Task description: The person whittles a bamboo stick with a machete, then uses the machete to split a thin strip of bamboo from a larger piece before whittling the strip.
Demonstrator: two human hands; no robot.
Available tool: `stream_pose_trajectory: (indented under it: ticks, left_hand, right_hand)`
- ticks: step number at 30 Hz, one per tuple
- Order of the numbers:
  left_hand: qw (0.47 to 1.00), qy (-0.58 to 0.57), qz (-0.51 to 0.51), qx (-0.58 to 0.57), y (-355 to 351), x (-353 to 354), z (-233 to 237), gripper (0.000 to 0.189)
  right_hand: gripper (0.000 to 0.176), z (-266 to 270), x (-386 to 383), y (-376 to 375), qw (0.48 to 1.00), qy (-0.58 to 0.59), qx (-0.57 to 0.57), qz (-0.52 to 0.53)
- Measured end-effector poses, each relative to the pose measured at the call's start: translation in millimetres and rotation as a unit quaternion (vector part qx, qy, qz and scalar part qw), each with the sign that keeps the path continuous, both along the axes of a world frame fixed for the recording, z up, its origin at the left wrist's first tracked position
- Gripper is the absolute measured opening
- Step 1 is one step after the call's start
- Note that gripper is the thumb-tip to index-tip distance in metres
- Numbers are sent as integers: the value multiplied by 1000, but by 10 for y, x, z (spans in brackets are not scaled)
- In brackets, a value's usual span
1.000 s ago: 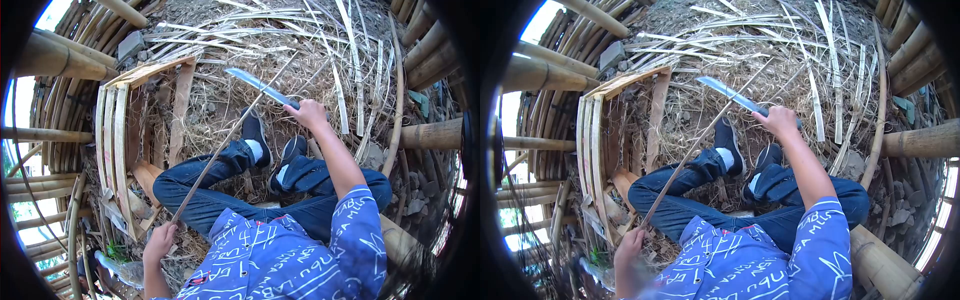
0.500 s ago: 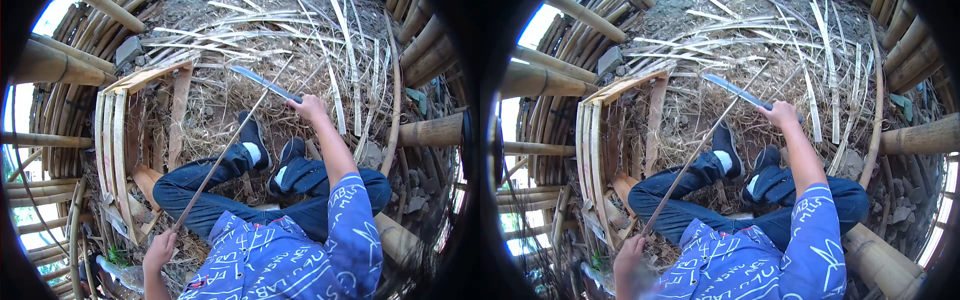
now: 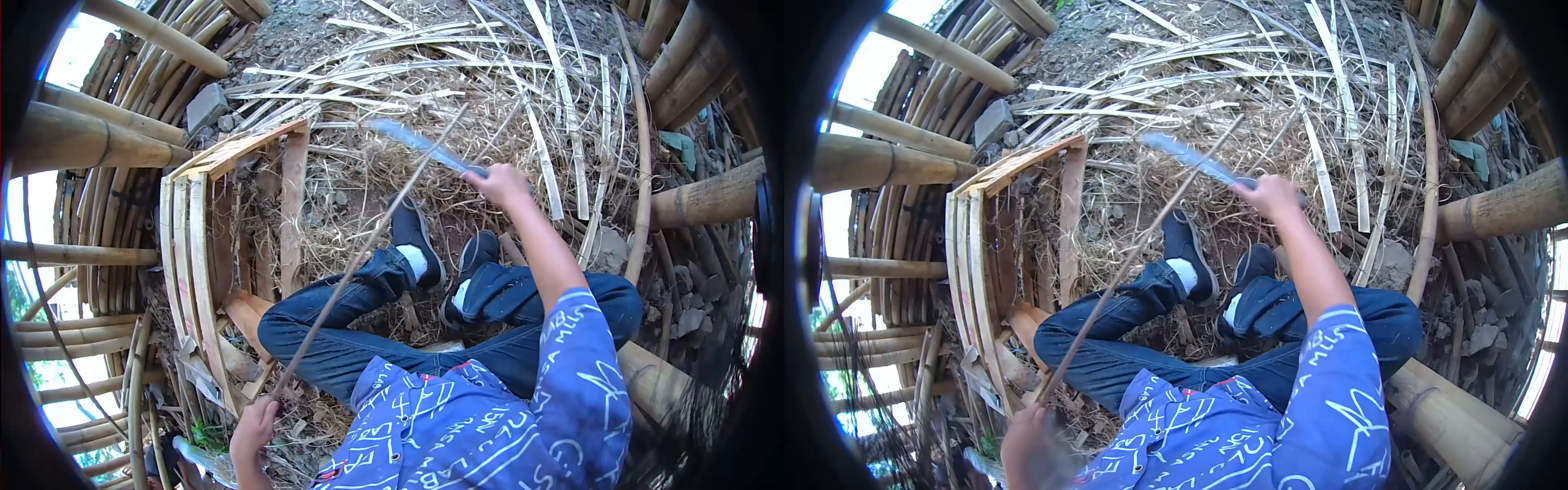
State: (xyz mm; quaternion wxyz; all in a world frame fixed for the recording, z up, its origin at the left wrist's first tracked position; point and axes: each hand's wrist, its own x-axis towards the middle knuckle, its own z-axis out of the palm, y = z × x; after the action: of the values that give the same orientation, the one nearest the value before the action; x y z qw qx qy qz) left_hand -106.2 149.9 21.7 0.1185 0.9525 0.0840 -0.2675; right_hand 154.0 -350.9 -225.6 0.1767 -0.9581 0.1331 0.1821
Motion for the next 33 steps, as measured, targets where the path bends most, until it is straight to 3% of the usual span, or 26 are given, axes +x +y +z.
stream_pose_trajectory:
  ticks: [3, 6, 7, 8, 13, 15, 17, 18, 19, 21, 25, 26, 29, 33]
  left_hand:
    - [996, -22, -85, -23, 168, -64, -153, 28]
    - [998, -34, -46, 24, 73, 11, -72, 28]
    - [998, -40, -38, 35, 54, 30, -61, 28]
    - [996, -72, -47, -12, -2, 82, -71, 29]
    - [997, -55, -56, 9, 282, 29, -223, 33]
    - [996, -67, -48, 25, 720, -144, -354, 34]
    - [996, 74, -40, -23, 1269, -309, -514, 36]
    - [994, 91, 62, -24, 701, -72, -231, 37]
    - [994, 86, 61, -24, 736, -83, -242, 37]
    - [997, 42, -4, -71, 838, -157, -363, 38]
    - [998, 58, -31, -26, 1252, -203, -524, 38]
    - [993, 46, -97, -56, 1511, -256, -678, 40]
    - [995, 66, -59, -42, 1086, -165, -514, 41]
    - [997, 27, -20, -73, 1275, -224, -676, 44]
  right_hand:
    - [83, -28, 122, -152, 998, -10, -57, -31]
    - [79, 180, 75, 53, 999, -30, -41, 3]
    - [79, 205, -22, 102, 995, -85, -33, 31]
    - [80, 243, -47, 155, 996, -24, -30, 76]
    - [80, 269, -276, 492, 973, -40, 1, 227]
    - [79, 204, -169, 313, 980, -34, -28, 194]
    - [78, 82, -9, 10, 999, -18, -27, 39]
    - [78, 9, 51, -121, 999, -10, -45, 14]
    - [78, -40, 86, -189, 998, -2, -63, -11]
    - [78, 44, 87, -128, 998, -24, -63, -2]
    - [78, 74, -16, -9, 998, -36, -53, 28]
    - [78, 101, -73, 0, 998, -36, -53, 26]
    - [81, 113, -268, 154, 986, -73, -37, 143]
    - [83, 264, -382, 535, 977, -38, 21, 209]
